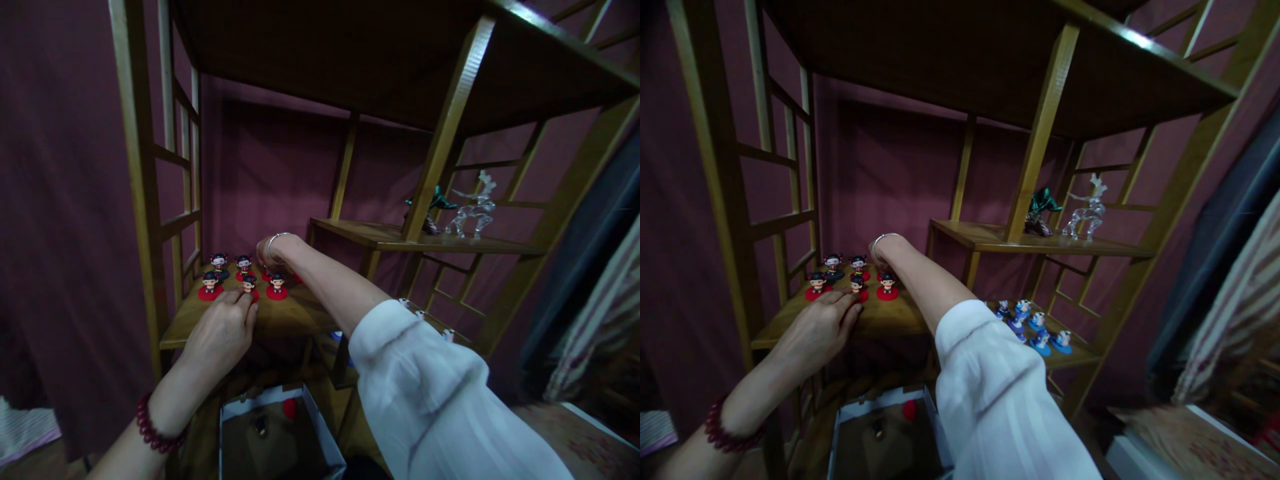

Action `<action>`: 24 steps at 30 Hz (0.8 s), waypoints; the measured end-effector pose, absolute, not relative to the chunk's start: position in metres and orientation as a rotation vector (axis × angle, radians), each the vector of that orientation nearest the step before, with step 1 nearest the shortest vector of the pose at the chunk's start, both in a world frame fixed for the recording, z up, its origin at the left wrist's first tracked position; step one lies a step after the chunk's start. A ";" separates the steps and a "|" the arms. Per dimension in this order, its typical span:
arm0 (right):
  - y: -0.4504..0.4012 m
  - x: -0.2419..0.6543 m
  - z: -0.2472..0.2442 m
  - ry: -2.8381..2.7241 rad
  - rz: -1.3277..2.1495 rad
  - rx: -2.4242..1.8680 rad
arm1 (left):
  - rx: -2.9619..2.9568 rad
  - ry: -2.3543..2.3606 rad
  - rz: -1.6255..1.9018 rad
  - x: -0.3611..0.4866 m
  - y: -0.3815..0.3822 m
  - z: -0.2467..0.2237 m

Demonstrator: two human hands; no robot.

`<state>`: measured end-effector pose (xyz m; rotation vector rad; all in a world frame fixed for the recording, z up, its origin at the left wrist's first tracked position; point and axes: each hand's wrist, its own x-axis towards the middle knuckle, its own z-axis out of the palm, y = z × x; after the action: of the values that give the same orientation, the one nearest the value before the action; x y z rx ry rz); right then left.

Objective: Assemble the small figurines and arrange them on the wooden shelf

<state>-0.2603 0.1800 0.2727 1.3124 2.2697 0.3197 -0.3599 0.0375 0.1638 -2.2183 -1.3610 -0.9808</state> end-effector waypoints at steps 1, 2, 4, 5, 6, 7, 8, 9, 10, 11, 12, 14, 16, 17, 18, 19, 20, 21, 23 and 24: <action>0.177 -0.261 0.276 2.279 0.300 1.328 | -2.227 -1.366 -0.974 -0.360 0.037 0.164; 0.174 -0.262 0.279 2.290 0.281 1.343 | -2.239 -1.372 -0.966 -0.360 0.037 0.164; 0.166 -0.265 0.286 2.326 0.255 1.349 | -2.261 -1.383 -0.954 -0.360 0.037 0.166; 0.163 -0.267 0.288 2.351 0.259 1.354 | -2.266 -1.389 -0.953 -0.360 0.036 0.166; 0.159 -0.269 0.290 2.386 0.271 1.362 | -2.266 -1.393 -0.954 -0.359 0.036 0.167; 0.156 -0.272 0.290 2.425 0.297 1.379 | -2.263 -1.396 -0.958 -0.359 0.036 0.167; 0.153 -0.274 0.290 2.465 0.333 1.392 | -2.261 -1.396 -0.962 -0.359 0.036 0.167; 0.151 -0.277 0.289 2.505 0.369 1.400 | -2.259 -1.395 -0.968 -0.359 0.036 0.168; 0.150 -0.279 0.288 2.536 0.400 1.401 | -2.259 -1.392 -0.974 -0.359 0.036 0.167; 0.150 -0.281 0.286 2.562 0.422 1.393 | -2.261 -1.386 -0.982 -0.359 0.036 0.167; 0.150 -0.283 0.284 2.580 0.429 1.380 | -2.264 -1.379 -0.989 -0.360 0.036 0.167; 0.151 -0.285 0.279 2.602 0.431 1.356 | -2.271 -1.367 -1.001 -0.360 0.037 0.166; 0.154 -0.287 0.276 2.611 0.435 1.349 | -2.280 -1.367 -0.998 -0.361 0.037 0.166; 0.155 -0.287 0.275 2.609 0.442 1.349 | -2.281 -1.375 -0.993 -0.361 0.037 0.166; 0.156 -0.287 0.274 2.604 0.449 1.346 | -2.280 -1.386 -0.985 -0.361 0.037 0.166; 0.157 -0.287 0.273 2.599 0.456 1.340 | -2.277 -1.395 -0.975 -0.361 0.038 0.165; 0.158 -0.287 0.272 2.596 0.458 1.334 | -2.273 -1.401 -0.967 -0.361 0.038 0.165; 0.159 -0.287 0.272 2.594 0.458 1.328 | -2.268 -1.402 -0.964 -0.361 0.038 0.165; 0.161 -0.287 0.271 2.598 0.445 1.319 | -2.260 -1.397 -0.961 -0.360 0.037 0.165; 0.163 -0.287 0.271 2.598 0.437 1.320 | -2.259 -1.393 -0.962 -0.360 0.037 0.165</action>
<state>-0.2872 0.1626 0.2711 1.3196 2.5980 0.4370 -0.3604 0.0375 0.1654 -2.2592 -1.3935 -0.9617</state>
